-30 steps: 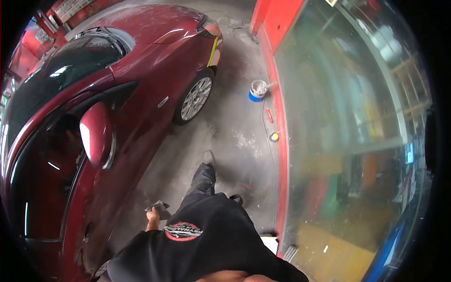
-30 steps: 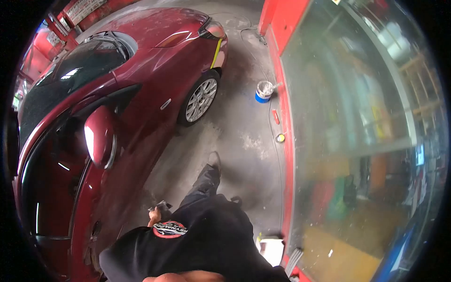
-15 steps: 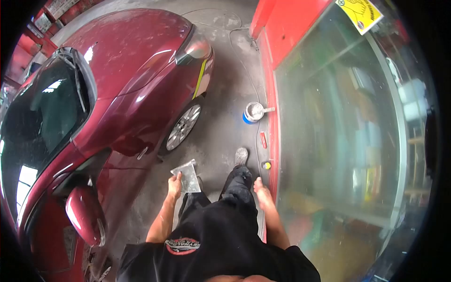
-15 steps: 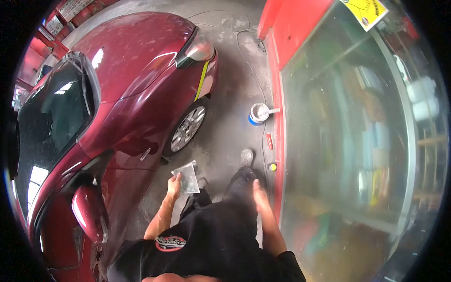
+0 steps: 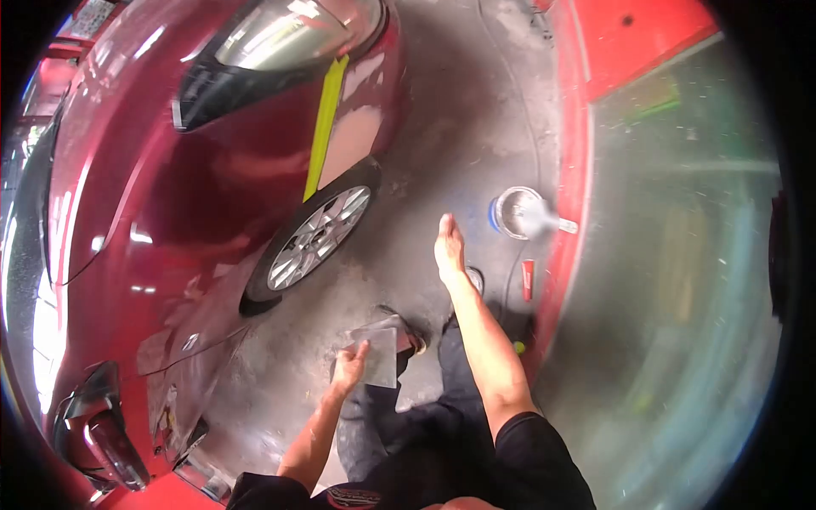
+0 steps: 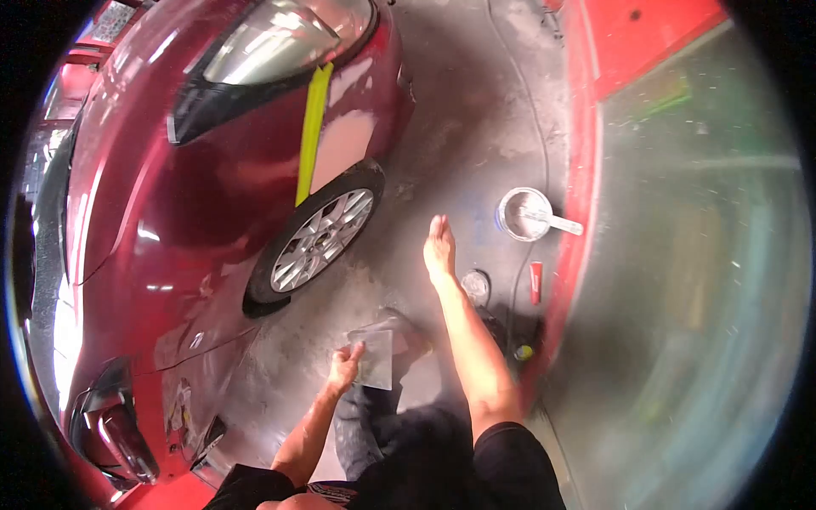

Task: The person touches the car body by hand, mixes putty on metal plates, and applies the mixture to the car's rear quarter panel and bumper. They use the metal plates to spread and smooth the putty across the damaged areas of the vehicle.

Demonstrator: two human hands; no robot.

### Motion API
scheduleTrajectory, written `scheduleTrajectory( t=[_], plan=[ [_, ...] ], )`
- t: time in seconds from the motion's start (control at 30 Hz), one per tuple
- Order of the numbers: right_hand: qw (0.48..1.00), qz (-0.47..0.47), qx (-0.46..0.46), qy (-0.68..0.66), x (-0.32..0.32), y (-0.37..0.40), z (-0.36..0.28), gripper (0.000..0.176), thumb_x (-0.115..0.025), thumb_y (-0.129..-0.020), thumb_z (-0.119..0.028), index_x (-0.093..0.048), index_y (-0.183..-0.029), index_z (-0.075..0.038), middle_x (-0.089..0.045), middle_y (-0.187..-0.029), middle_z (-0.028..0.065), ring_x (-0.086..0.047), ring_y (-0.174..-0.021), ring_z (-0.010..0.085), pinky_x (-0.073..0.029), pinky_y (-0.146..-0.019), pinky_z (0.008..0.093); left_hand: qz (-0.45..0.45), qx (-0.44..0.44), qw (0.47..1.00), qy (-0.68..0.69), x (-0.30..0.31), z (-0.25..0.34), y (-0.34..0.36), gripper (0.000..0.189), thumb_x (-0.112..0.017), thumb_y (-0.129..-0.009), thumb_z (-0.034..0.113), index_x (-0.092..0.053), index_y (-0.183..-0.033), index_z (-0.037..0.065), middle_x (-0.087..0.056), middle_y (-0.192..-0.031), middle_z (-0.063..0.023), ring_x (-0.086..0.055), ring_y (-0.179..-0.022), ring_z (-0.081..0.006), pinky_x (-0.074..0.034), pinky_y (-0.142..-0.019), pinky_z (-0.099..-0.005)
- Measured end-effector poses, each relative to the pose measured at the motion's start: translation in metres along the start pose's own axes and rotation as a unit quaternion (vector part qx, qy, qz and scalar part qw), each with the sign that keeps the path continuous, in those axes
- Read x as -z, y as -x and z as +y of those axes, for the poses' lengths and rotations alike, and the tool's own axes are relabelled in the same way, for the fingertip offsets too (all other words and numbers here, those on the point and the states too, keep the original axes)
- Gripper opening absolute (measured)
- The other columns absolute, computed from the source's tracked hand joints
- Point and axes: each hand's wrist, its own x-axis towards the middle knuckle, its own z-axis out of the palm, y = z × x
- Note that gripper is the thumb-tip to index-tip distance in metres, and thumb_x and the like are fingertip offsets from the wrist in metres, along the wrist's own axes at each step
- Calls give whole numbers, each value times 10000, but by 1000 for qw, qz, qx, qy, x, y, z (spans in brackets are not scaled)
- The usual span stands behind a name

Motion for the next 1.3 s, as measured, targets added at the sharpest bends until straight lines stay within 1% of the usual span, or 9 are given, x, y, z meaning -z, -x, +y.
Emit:
scheduleTrajectory(
  t=[0.07, 0.17, 0.37, 0.47, 0.67, 0.8, 0.97, 1.1, 1.3],
  plan=[
    [998, 11, 25, -54, -33, -43, 3, 732, -358, -1037, -513, -307, -1485, 64, -346, -1537, 243, -311, -1449, 322, -246, -1189, 354, -26, -128, 987, -98, -30, 0, -54, 459, -630, -955, 385, -633, -796, -46, -600, -641, -238, -575, -579, -299, -458, -593, -439],
    [996, -12, 56, -73, -82, -87, 17, 727, -377, -1042, -480, -270, -1491, 81, -310, -1555, 244, -281, -1464, 312, -219, -1199, 357, -53, -189, 954, -227, -63, 13, -119, 432, -616, -958, 378, -659, -885, -46, -651, -747, -252, -641, -649, -351, -479, -630, -466],
    [965, -28, 217, -142, -158, -128, -17, 746, -343, -1052, -419, -98, -1511, 116, -96, -1594, 306, -89, -1503, 381, -100, -1226, 380, -9, -167, 973, -157, -101, 8, -219, 460, -633, -940, 349, -598, -729, -58, -586, -729, -308, -588, -718, -493, -470, -634, -512],
    [946, 6, 250, -207, -175, -159, -47, 789, -291, -1048, -468, -46, -1511, 122, -31, -1601, 307, -17, -1507, 395, -74, -1224, 424, 27, -306, 932, -190, -111, -5, -259, 451, -635, -935, 343, -608, -723, -54, -597, -723, -304, -602, -736, -493, -478, -650, -522],
    [962, 29, 143, -231, -191, -178, -87, 906, -212, -999, -617, 17, -1528, 82, 60, -1610, 284, 50, -1507, 404, -31, -1192, 570, 17, -320, 906, -276, -101, 52, -269, 298, -643, -885, 213, -648, -750, -52, -621, -759, -301, -637, -752, -474, -507, -652, -534],
    [961, 41, 169, -215, -196, -150, -100, 915, -228, -994, -624, 32, -1532, 69, 80, -1608, 286, 58, -1503, 418, -33, -1181, 595, 64, -339, 895, -282, -101, 58, -285, 211, -648, -840, 156, -683, -810, -51, -649, -769, -282, -670, -752, -443, -533, -650, -515],
    [946, 55, 264, -179, -208, -116, -106, 886, -231, -1010, -598, 24, -1530, 73, 71, -1603, 300, 67, -1500, 427, -44, -1173, 610, 48, -350, 924, -149, -100, 51, -281, 288, -628, -855, 247, -713, -926, -19, -686, -865, -269, -684, -844, -431, -542, -754, -473],
    [930, 79, 331, -141, -219, -82, -109, 865, -259, -1023, -561, 6, -1520, 95, 39, -1587, 337, 39, -1491, 459, -66, -1165, 627, 99, -374, 922, 21, -90, 96, -222, 318, -624, -862, 279, -710, -924, -20, -689, -882, -265, -676, -873, -441, -537, -768, -480],
    [859, 135, 494, -10, -209, -67, -113, 818, -299, -1034, -501, -41, -1517, 107, 1, -1576, 360, -10, -1486, 477, -104, -1148, 652, 89, -397, 913, -39, -97, 70, -250, 322, -613, -891, 279, -696, -868, -32, -676, -855, -270, -663, -848, -459, -532, -750, -489]
  ],
)
